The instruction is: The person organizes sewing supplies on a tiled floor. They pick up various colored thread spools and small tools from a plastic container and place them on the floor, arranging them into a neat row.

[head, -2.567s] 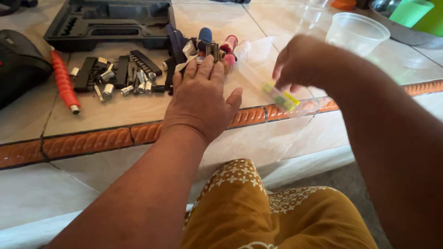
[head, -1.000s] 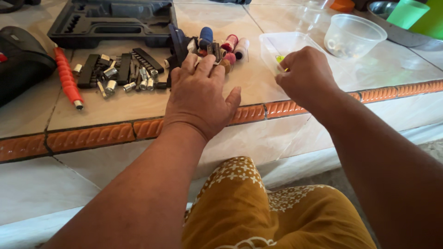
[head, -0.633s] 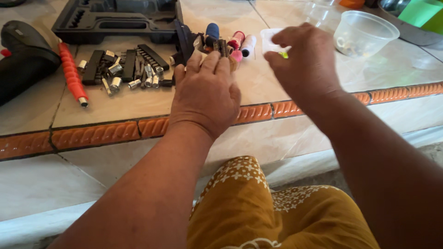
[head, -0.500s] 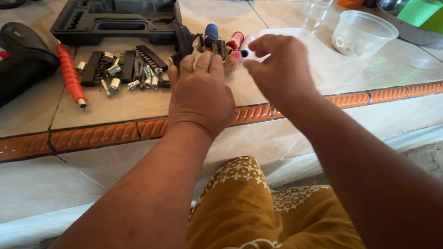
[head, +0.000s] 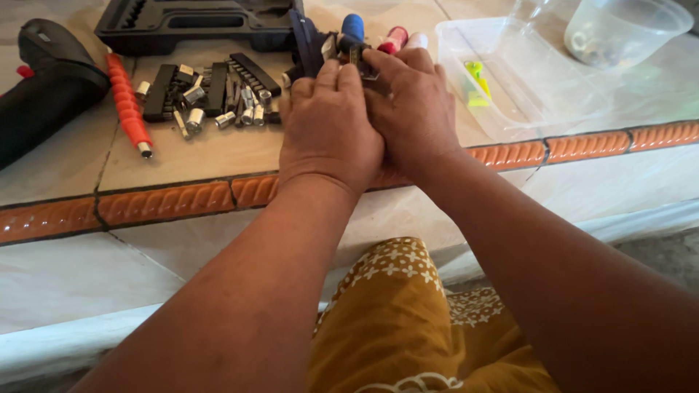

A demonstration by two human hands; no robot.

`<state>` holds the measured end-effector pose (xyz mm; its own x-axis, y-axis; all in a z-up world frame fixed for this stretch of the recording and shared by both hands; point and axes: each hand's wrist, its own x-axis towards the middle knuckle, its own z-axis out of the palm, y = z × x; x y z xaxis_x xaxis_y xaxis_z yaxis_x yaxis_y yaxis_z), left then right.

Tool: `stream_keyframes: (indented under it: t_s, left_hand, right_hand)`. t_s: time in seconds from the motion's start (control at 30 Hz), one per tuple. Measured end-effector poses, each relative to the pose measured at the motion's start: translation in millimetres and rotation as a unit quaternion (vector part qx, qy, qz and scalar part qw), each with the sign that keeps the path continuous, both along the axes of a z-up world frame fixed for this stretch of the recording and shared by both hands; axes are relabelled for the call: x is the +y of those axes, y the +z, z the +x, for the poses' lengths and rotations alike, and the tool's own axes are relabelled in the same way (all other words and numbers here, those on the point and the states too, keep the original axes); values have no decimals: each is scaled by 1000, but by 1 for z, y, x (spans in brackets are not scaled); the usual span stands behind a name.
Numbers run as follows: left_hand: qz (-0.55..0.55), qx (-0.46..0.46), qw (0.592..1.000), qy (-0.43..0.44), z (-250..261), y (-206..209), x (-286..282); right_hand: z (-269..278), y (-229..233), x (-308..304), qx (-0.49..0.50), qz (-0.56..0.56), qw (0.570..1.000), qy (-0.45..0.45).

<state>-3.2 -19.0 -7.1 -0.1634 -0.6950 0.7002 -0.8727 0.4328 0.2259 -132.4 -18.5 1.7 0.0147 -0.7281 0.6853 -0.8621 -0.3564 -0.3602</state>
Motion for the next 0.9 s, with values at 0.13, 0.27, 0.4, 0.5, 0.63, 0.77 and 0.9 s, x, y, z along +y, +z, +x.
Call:
stream_keyframes:
  t_s: [0.13, 0.27, 0.4, 0.5, 0.63, 0.77, 0.9]
  left_hand:
    - [-26, 3, 999, -48, 2, -6, -1]
    - [-24, 6, 998, -51, 2, -4, 1]
    - [-43, 6, 997, -60, 2, -5, 1]
    - [-43, 3, 997, -68, 3, -6, -1]
    - [-61, 3, 996, -66, 3, -8, -2]
    - [-59, 10, 996, -64, 4, -6, 1]
    - [-7, 4, 998, -56, 3, -1, 5]
  right_hand:
    - [-4, -9, 3, 5, -60, 998, 23]
    - [-3, -9, 5, 5, -108, 994, -2]
    - [-4, -12, 7, -17, -107, 994, -3]
    - [-3, -12, 9, -45, -127, 991, 3]
    - [-4, -11, 12, -93, -120, 988, 16]
    - [-3, -9, 14, -112, -115, 987, 24]
    - [0, -7, 17, -138, -95, 985, 35]
